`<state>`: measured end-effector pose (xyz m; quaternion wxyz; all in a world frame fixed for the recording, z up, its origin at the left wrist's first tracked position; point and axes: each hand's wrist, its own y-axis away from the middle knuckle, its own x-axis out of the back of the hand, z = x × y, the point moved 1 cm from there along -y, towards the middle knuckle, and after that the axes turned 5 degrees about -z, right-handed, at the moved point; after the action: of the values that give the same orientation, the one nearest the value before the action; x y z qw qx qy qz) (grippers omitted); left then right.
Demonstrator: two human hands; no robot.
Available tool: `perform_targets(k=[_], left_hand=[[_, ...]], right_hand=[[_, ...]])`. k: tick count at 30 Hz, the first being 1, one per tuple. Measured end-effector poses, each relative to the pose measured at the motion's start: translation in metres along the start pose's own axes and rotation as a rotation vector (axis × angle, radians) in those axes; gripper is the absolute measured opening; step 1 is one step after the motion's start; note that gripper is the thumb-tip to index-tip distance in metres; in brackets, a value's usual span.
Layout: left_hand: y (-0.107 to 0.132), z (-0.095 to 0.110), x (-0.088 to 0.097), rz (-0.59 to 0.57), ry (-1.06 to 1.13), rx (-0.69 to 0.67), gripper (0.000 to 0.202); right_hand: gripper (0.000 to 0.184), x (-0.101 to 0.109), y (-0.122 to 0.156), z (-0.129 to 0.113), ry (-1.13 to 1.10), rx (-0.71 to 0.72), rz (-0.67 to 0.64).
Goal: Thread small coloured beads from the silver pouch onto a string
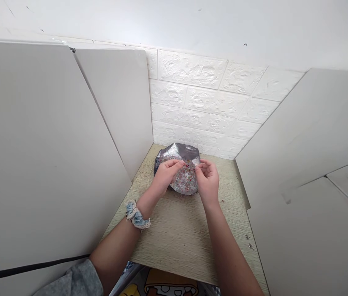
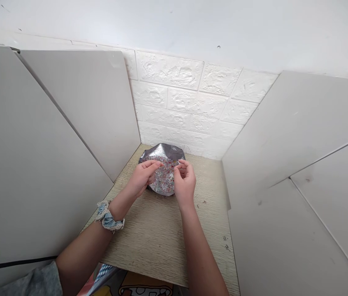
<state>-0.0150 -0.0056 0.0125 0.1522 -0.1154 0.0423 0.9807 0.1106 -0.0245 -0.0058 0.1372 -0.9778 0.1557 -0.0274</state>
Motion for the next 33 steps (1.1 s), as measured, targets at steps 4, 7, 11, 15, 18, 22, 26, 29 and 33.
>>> perform_targets(k=[4, 7, 11, 15, 18, 22, 26, 29, 33], left_hand=[[0.001, 0.001, 0.003, -0.006, 0.159, -0.110, 0.012], [0.001, 0.000, 0.004, -0.020, 0.212, -0.120, 0.009], [0.000, 0.000, 0.005, -0.034, 0.274, -0.071, 0.008], [0.001, 0.000, 0.004, -0.001, 0.234, -0.060, 0.011], [0.002, -0.001, 0.003, 0.013, 0.145, -0.055, 0.013], [0.001, -0.002, 0.002, 0.023, 0.040, -0.026, 0.013], [-0.001, -0.004, 0.002, 0.015, -0.012, -0.012, 0.013], [-0.001, -0.004, 0.000, 0.003, -0.019, 0.010, 0.014], [-0.001, -0.003, -0.001, 0.000, -0.051, 0.037, 0.014]], right_hand=[[0.024, -0.001, 0.000, 0.006, 0.431, 0.106, -0.096], [0.021, -0.007, 0.003, 0.011, 0.778, 0.153, -0.263], [0.025, -0.012, 0.007, 0.015, 1.144, 0.027, -0.383], [0.025, -0.012, 0.009, 0.016, 1.275, -0.038, -0.459], [0.025, -0.012, 0.008, 0.017, 1.295, -0.059, -0.492], [0.024, -0.013, 0.008, 0.019, 1.309, -0.051, -0.484], [0.023, -0.014, 0.008, 0.020, 1.313, -0.030, -0.471], [0.022, -0.013, 0.008, 0.022, 1.318, -0.021, -0.474], [0.021, -0.013, 0.008, 0.024, 1.332, -0.022, -0.489]])
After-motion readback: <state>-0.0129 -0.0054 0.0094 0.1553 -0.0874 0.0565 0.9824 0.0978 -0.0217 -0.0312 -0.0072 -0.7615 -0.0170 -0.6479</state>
